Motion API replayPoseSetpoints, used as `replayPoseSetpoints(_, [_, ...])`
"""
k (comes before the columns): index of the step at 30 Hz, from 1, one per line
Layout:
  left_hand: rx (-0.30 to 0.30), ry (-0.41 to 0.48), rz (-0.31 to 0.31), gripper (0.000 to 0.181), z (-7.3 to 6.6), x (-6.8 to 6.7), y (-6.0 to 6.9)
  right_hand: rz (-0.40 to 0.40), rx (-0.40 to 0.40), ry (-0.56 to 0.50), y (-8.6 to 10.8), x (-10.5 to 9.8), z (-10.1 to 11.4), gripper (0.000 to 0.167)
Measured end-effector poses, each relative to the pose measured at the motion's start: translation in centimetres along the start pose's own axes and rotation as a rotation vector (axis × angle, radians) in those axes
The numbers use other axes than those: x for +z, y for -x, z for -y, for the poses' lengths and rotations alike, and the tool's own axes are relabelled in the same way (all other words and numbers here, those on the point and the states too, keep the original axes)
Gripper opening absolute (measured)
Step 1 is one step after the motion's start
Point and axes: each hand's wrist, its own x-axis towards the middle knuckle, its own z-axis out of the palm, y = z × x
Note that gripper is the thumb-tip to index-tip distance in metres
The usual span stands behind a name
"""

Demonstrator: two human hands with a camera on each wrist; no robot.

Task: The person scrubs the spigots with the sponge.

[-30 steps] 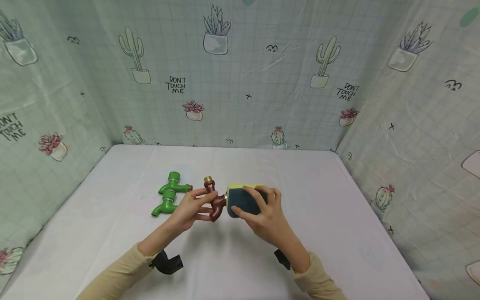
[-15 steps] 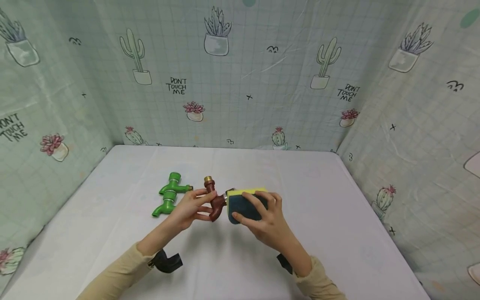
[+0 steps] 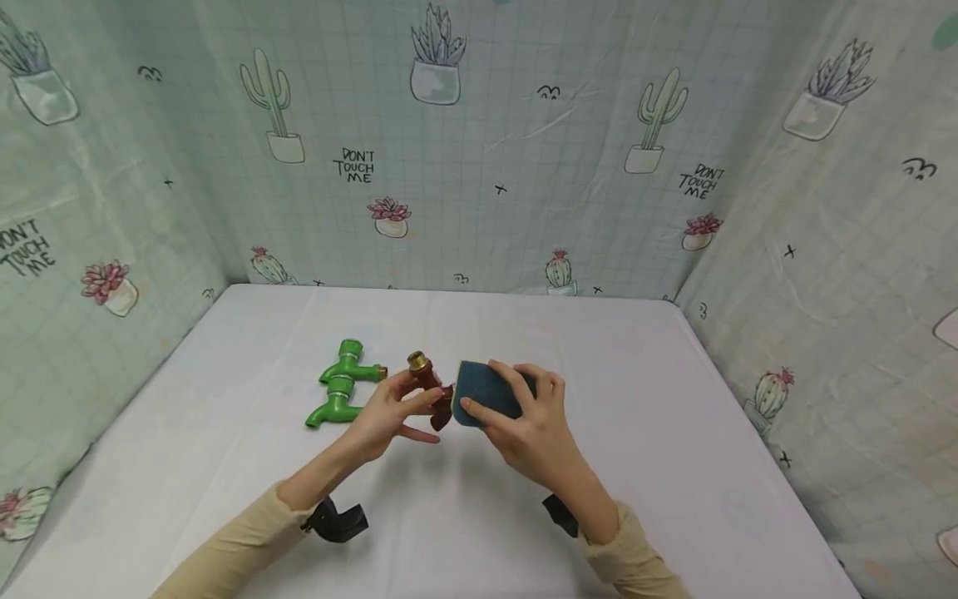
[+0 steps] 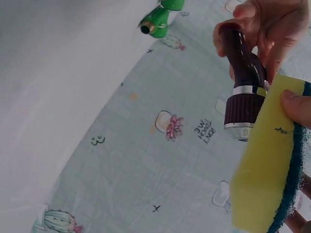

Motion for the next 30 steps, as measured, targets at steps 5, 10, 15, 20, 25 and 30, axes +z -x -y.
replayPoseSetpoints(5, [-0.084,0.147,0.086,0.042,0.2,0.3,0.0,-0.075,0.024,-0.029,0.1,0.1,-0.2,0.029])
replayPoseSetpoints(10, [-0.18,0.347,0.241,0.031,0.0,0.0,-0.4,-0.119,0.076,-0.088,0.4,-0.2,-0.7,0.026])
replayPoseSetpoints(15, [-0.176,0.453,0.401,0.031,0.0,-0.4,-0.5,-0.129,0.065,-0.103,0.7,-0.1,-0.9,0.025])
replayPoseSetpoints(20, [-0.207,0.469,0.431,0.062,-0.1,-0.4,-0.7,-0.119,0.05,-0.083,1.0,0.3,-1.0,0.026])
replayPoseSetpoints(25, [-0.233,0.359,0.36,0.052,-0.1,-0.4,-0.9,-0.1,0.047,-0.085,1.4,0.4,-1.3,0.026])
replayPoseSetpoints(30, [-0.104,0.057,0.298,0.055,-0.4,-0.7,-0.8,-0.072,0.061,-0.098,1.6,0.1,-2.0,0.027])
